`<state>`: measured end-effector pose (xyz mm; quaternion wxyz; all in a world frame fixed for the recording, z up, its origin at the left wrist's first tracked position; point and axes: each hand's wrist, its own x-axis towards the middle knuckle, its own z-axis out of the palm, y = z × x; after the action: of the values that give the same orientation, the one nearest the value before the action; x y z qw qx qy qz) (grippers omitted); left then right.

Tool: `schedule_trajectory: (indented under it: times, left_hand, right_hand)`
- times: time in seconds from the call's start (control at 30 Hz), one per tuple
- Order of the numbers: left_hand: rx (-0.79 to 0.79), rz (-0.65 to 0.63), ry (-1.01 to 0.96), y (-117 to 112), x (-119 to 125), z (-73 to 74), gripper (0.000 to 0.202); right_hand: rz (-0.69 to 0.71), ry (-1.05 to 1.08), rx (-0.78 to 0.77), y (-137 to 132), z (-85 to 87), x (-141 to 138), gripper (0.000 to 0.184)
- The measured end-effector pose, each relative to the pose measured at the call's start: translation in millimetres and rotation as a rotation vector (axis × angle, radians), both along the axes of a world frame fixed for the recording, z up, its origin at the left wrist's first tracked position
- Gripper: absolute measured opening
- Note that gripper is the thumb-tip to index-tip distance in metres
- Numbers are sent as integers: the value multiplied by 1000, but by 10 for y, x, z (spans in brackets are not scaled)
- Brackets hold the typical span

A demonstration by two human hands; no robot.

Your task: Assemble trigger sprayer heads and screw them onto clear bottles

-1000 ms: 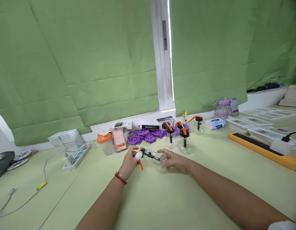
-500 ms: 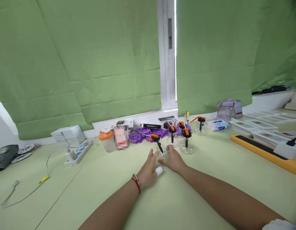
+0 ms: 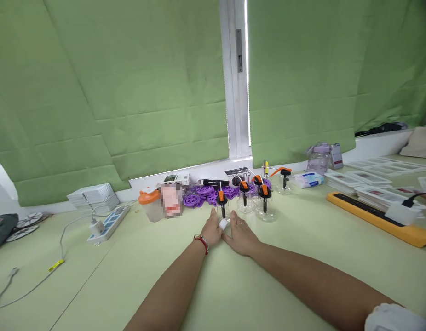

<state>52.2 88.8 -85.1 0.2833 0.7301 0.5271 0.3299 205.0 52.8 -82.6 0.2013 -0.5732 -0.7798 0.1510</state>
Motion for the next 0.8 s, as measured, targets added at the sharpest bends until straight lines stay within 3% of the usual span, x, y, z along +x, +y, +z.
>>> schedule_trajectory:
  times: [0.2, 0.47, 0.7, 0.8]
  left_hand:
    - [55, 71, 120, 100, 38, 62, 86]
    - [49, 78, 203, 187, 62, 89, 76]
    - [38, 96, 174, 191, 46, 68, 78]
    - [55, 125, 71, 171, 36, 88, 80]
  right_hand:
    - [-95, -3, -57, 177, 9, -45, 92]
    - [-105, -25, -39, 394, -45, -55, 99]
    - [-69, -7, -28, 388, -26, -34, 95]
    - [-13, -14, -9, 347, -6, -29, 89]
